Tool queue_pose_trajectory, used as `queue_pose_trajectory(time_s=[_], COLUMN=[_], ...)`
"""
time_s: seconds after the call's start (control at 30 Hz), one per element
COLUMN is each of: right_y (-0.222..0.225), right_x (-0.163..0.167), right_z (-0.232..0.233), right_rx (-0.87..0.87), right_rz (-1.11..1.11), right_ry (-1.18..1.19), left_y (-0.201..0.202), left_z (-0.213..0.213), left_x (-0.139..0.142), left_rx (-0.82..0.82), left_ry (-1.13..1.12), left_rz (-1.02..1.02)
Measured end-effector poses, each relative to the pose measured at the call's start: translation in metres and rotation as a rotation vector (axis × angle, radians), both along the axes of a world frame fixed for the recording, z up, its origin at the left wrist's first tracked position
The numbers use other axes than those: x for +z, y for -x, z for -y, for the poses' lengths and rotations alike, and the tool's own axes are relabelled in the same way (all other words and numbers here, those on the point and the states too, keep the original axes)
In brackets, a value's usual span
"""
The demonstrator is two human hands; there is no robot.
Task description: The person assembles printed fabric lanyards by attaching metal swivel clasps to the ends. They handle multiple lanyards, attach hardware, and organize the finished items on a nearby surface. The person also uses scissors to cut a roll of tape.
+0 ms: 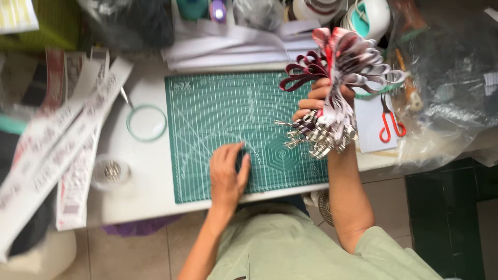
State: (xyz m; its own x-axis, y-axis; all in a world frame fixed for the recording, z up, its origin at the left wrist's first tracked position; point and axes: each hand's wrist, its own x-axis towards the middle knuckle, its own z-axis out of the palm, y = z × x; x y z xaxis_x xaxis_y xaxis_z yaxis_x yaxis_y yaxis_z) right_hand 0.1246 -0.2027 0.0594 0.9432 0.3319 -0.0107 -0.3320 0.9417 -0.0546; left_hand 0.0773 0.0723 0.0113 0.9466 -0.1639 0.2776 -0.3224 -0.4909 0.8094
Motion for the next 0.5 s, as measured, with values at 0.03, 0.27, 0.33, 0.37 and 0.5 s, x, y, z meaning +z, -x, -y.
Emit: queue_pose_trajectory(time_s=[0.03,0.27,0.33,0.37,0.5], right_y=[-0.01,-0.054,-0.053,-0.052,-0.027], right_x=[0.003,0.026,0.047,0.06,0.132], right_z=[0.0,0.001,0.004,0.005,0.017], right_rx=[-0.013,-0.091,-0.104,-0.11,-0.184], right_rz=[0.021,0.07,0.043,0.022,-0.071], right_ry=[0.011,0.106,0.13,0.133,0.108], left_y=[-0.005,-0.029,-0.029,-0.03,-0.025], left_z=[-0.002,-0.004,-0.003,-0.003,0.001], left_x=[0.002,0.007,0.014,0.017,0.04], left_rx=[-0.002,0.02,0.029,0.026,0.032], left_ry=[-0.008,-0.076,-0.108,-0.114,-0.131], left_rz=[-0.024,-0.104,-0.107,-0.115,-0.131])
